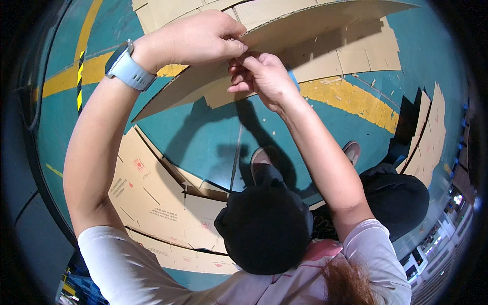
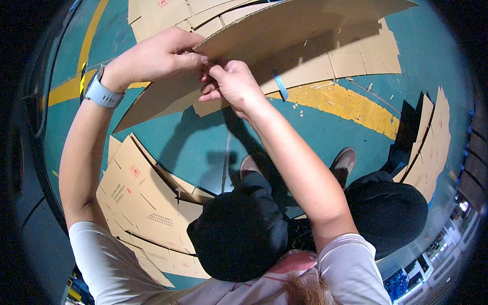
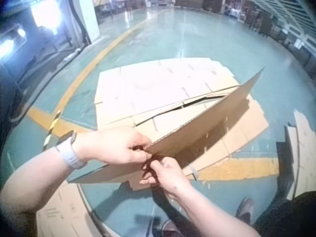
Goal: The person uses a utility knife to cut and score a large piece of cardboard on the floor. They repeatedly score the cardboard along pre-printed lines and then fold and tear the material to separate sections.
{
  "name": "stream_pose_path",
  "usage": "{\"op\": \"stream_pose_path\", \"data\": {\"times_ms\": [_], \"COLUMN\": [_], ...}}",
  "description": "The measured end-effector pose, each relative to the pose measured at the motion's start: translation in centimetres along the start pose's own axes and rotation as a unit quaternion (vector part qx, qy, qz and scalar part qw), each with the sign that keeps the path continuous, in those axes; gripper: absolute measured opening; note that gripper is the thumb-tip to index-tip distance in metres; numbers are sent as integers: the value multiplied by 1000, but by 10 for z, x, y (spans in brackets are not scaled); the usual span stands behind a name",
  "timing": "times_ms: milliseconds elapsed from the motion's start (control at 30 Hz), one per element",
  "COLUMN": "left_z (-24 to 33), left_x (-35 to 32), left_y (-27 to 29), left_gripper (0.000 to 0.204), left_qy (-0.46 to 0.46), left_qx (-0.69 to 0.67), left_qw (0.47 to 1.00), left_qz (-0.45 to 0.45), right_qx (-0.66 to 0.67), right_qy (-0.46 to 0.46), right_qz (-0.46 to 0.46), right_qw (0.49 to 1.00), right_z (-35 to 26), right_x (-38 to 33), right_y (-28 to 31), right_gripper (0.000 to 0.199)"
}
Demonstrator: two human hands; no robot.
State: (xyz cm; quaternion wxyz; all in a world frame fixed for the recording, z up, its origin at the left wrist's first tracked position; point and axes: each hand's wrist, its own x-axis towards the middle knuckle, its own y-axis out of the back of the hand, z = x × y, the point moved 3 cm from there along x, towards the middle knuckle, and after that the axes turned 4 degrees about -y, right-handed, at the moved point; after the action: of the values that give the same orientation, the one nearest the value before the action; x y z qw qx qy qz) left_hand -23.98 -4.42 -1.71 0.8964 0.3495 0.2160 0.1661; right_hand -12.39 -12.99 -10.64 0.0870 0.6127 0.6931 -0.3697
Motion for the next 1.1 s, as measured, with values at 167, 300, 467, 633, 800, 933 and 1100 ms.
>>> {"op": "stream_pose_path", "data": {"times_ms": [167,300,467,633,800,933,1100], "left_z": [0,4,0,3,10,9,6], "left_x": [0,2,2,0,0,5,4], "left_y": [-5,-1,-4,-9,-10,-13,-11], "left_gripper": [28,27,27,27,26,27,29], "left_qy": [-11,-1,-36,-38,-55,-55,-38], "left_qx": [-2,14,7,2,13,0,-20], "left_qw": [1000,1000,999,999,998,998,999], "left_qz": [0,-15,23,34,38,25,25], "right_qx": [48,-23,19,-92,-155,-240,-339], "right_qy": [-7,-12,54,43,35,177,309], "right_qz": [19,31,85,92,128,246,344], "right_qw": [999,999,995,991,979,922,819], "right_z": [0,0,0,-3,-2,16,20], "right_x": [-1,1,2,-1,0,5,-5], "right_y": [-1,3,-7,-3,-5,-6,-17], "right_gripper": [19,19,18,19,22,21,14]}}
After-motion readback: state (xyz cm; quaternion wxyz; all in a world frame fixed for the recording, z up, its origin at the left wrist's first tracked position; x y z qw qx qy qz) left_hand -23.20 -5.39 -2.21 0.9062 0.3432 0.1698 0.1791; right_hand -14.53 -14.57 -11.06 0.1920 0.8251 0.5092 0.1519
